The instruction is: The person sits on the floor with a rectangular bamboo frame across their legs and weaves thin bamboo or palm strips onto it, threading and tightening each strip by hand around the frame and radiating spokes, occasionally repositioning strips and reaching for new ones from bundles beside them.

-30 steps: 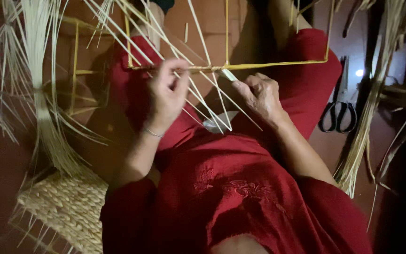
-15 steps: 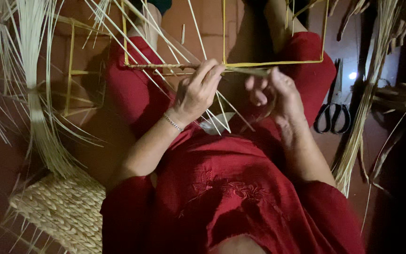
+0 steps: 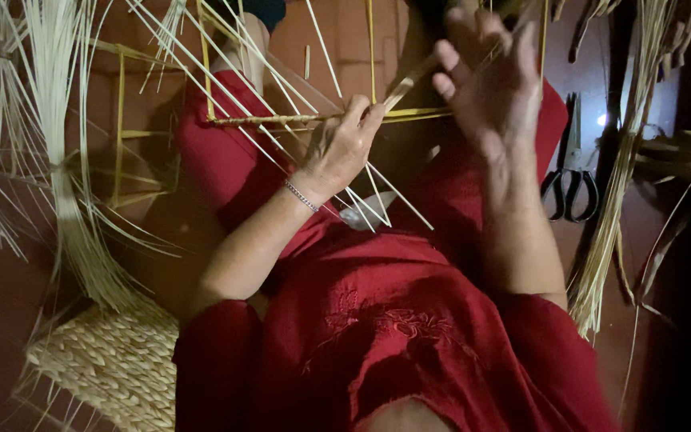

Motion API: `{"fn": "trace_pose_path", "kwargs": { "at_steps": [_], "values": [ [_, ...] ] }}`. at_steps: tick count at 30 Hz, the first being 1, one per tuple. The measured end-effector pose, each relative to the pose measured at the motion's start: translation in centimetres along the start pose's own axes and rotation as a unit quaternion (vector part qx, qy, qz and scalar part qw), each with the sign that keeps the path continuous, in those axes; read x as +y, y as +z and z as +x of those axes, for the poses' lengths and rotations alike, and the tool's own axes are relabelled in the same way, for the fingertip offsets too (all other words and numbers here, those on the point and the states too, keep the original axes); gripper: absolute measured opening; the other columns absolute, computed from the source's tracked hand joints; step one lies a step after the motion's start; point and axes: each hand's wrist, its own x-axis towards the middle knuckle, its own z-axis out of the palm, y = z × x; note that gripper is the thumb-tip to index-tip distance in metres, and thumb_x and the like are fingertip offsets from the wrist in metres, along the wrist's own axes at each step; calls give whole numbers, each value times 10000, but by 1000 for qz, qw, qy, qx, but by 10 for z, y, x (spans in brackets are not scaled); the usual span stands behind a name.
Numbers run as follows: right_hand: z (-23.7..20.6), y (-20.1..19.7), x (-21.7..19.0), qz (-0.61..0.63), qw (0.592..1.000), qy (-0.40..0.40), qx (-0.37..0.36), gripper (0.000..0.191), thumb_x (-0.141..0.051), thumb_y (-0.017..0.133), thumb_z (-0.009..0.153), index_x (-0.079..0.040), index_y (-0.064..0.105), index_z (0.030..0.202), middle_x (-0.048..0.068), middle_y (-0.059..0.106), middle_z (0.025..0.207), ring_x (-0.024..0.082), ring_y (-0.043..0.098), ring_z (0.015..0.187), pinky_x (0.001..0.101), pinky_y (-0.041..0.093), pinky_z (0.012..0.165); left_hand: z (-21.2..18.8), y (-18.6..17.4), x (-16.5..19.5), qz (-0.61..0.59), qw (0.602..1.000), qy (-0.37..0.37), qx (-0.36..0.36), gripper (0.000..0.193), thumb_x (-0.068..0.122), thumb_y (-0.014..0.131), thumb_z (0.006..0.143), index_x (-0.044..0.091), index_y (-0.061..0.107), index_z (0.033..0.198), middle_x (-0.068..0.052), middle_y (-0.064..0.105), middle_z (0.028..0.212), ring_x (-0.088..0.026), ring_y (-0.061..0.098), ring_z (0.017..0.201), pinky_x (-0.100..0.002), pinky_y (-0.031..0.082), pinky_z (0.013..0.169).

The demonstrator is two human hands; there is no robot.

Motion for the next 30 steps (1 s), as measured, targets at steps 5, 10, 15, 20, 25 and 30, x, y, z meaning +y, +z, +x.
{"fn": "trace_pose_path", "kwargs": {
  "at_steps": [5, 10, 15, 20, 25, 30],
  "values": [
    [-9, -11, -6, -146, 986, -62, 42, 598, -599, 461, 1096, -36, 650, 1173, 148, 668, 1224, 253, 681, 933, 365, 557, 810, 5, -3, -3, 21, 999, -2, -34, 282, -51, 648, 864, 40, 616, 1129, -137, 550, 992, -307, 668, 632, -446, 562, 562],
    [-44, -11, 46, -522, 848, -56, 71, 257, -228, 697, 1091, -11, 760, 1214, 170, 769, 1114, 283, 745, 948, 374, 578, 894, 12, -4, -4, 16, 997, -11, -77, 284, -86, 626, 809, 40, 598, 1062, -162, 550, 1050, -358, 671, 695, -482, 559, 615],
    [-49, -17, 87, -692, 692, -206, -2, 353, -84, 751, 881, 47, 683, 1201, 240, 692, 1098, 396, 642, 980, 419, 500, 920, 16, -6, -10, -11, 991, -46, -122, 248, -49, 640, 841, 87, 619, 1048, -136, 559, 1034, -384, 666, 716, -518, 545, 637],
    [-52, -28, 86, -675, 733, -85, 30, 166, -184, 752, 1008, -33, 744, 937, 116, 676, 778, 246, 613, 770, 374, 489, 783, 12, -9, -14, -75, 995, -31, -54, 311, 12, 669, 891, 99, 580, 1176, -131, 577, 1040, -382, 684, 830, -487, 566, 677],
    [-52, -30, 52, -364, 928, 77, 14, 306, -323, 663, 1078, -34, 700, 987, 62, 722, 889, 136, 657, 795, 295, 555, 748, 7, -10, -17, -139, 989, -36, -38, 422, 36, 689, 899, 110, 482, 1259, -97, 631, 1119, -363, 710, 939, -463, 585, 748],
    [-26, -13, 28, -78, 993, 83, 0, 475, -459, 589, 1058, -15, 671, 1204, 160, 695, 1301, 170, 693, 1028, 316, 537, 810, 7, -12, -15, -116, 993, -10, -27, 249, 34, 681, 979, 109, 570, 1189, -94, 592, 1001, -321, 710, 762, -433, 591, 651]
  ]
}}
